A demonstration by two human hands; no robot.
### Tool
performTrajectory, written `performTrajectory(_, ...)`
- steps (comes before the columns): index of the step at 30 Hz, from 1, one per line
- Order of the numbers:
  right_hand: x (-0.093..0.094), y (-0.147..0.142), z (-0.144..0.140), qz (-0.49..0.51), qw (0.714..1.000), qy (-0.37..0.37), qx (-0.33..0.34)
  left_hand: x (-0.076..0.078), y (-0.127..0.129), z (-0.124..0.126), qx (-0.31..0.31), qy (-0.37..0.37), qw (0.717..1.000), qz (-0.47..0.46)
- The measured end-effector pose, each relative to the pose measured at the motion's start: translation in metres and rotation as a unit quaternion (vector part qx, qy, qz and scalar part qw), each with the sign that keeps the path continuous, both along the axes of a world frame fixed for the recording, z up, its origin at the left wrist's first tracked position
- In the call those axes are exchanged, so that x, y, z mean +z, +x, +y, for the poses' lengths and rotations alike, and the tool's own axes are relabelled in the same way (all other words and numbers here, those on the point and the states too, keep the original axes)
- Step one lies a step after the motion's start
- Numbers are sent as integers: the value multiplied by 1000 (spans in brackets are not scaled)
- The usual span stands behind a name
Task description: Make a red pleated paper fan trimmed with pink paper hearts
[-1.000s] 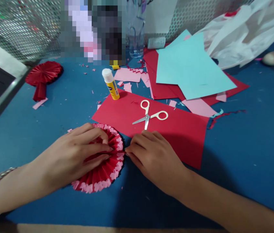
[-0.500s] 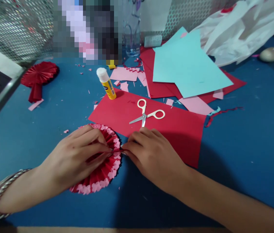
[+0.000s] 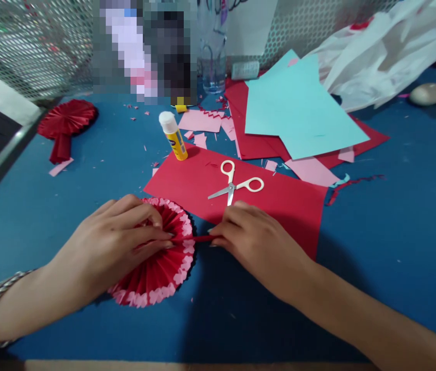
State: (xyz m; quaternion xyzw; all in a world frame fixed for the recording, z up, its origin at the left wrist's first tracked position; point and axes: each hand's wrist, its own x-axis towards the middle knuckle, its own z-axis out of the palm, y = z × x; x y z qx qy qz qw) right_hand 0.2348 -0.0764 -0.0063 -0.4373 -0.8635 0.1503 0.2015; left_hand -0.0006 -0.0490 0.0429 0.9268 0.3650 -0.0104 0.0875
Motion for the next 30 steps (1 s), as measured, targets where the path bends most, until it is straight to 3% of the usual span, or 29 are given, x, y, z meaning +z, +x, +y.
performTrajectory(4, 0, 4, -2, 1, 1000, 19, -1, 6, -7, -2, -7, 13, 999, 51)
performTrajectory(13, 1, -4, -5, -33, 996, 81, 9, -4, -5, -5, -40, 38, 998, 5)
performTrajectory(20, 0, -8, -7, -47, 995, 80, 35, -7, 4, -6, -21, -1, 1000, -10)
performTrajectory(30, 4, -15, -8, -2, 1000, 27, 7, -15, 5, -5, 9, 5, 996, -92)
